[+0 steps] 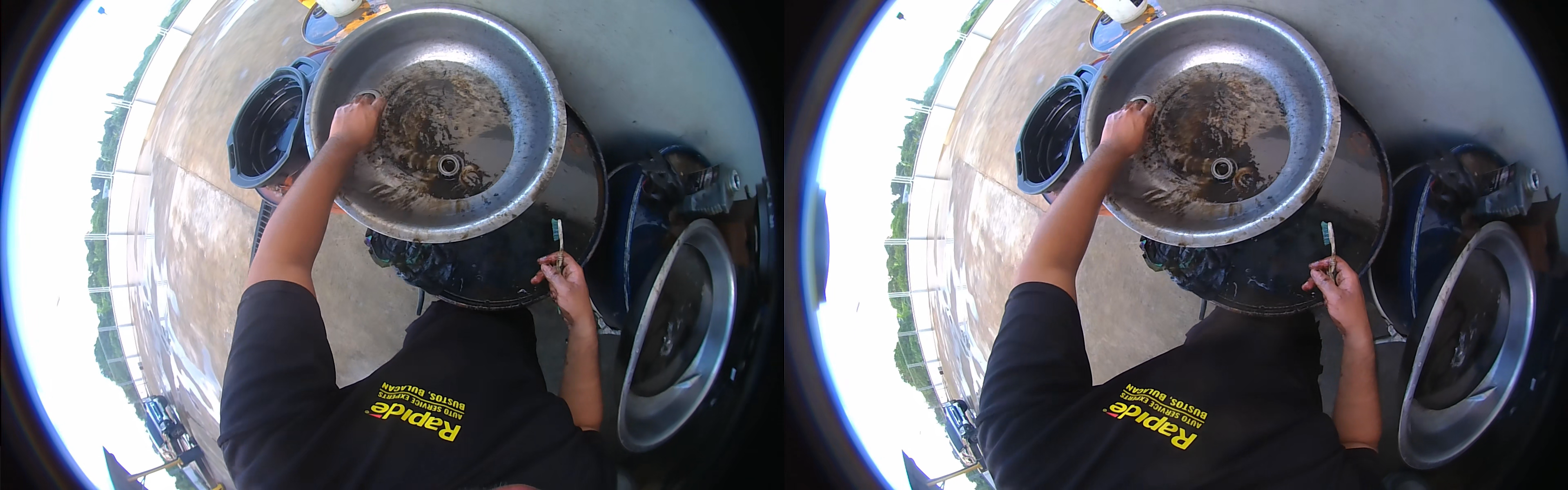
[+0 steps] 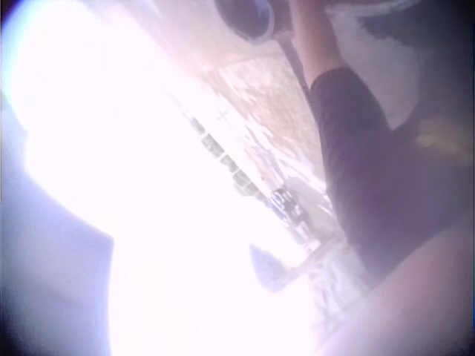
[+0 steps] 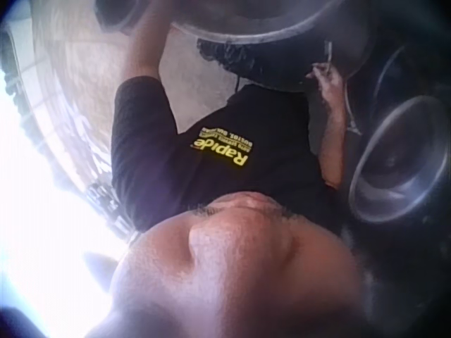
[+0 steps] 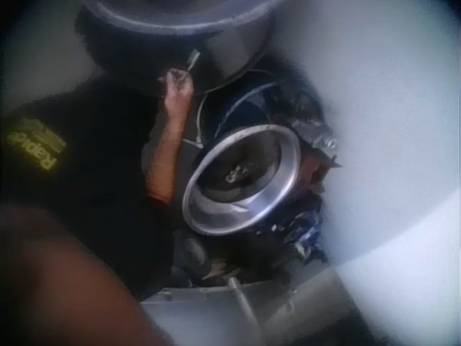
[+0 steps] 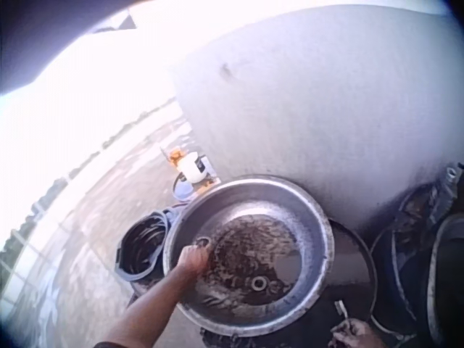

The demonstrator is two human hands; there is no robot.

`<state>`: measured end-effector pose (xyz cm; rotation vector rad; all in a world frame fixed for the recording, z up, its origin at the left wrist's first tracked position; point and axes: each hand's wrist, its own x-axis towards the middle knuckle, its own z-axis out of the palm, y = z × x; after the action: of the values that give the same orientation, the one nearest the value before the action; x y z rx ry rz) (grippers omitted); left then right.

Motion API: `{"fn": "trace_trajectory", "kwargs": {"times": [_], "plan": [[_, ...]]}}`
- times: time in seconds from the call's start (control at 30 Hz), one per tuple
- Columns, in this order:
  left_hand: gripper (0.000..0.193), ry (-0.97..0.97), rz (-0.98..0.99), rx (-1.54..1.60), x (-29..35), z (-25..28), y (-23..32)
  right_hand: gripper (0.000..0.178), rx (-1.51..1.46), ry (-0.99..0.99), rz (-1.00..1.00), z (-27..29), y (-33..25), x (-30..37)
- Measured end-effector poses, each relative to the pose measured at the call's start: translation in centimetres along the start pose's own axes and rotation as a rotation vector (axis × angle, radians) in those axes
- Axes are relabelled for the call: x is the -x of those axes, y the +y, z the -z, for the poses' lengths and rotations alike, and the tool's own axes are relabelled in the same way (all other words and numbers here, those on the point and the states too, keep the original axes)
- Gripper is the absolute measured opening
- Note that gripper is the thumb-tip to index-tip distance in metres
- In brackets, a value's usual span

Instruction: The person scrubs small metal rings in a basin using a toothbrush, then rinses them under a tap and places them on a metal tray. The person repeats this process for several rings.

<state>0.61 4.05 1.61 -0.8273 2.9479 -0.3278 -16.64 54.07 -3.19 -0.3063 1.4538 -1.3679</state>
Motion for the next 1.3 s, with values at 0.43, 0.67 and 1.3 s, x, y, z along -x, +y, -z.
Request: {"fn": "trace_trajectory", "kwargs": {"times": [0.43, 0.67, 1.3], "plan": [[0.029, -0.518, -0.201, -0.179, -1.3, -2.5, -1.4, 0.015, 0.024, 0.001, 0.082, 0.0, 1.9, -0.9], [0.034, -0.149, -0.067, -0.071, -1.3, -0.7, 0.6, 0.015, 0.006, 0.028, 0.077, 0.4, 1.7, -0.8], [0.029, -0.384, -0.202, -0.170, -2.8, -2.2, -2.2, 0.011, -0.038, 0.031, -0.007, 0.0, 0.2, -0.1]]}}
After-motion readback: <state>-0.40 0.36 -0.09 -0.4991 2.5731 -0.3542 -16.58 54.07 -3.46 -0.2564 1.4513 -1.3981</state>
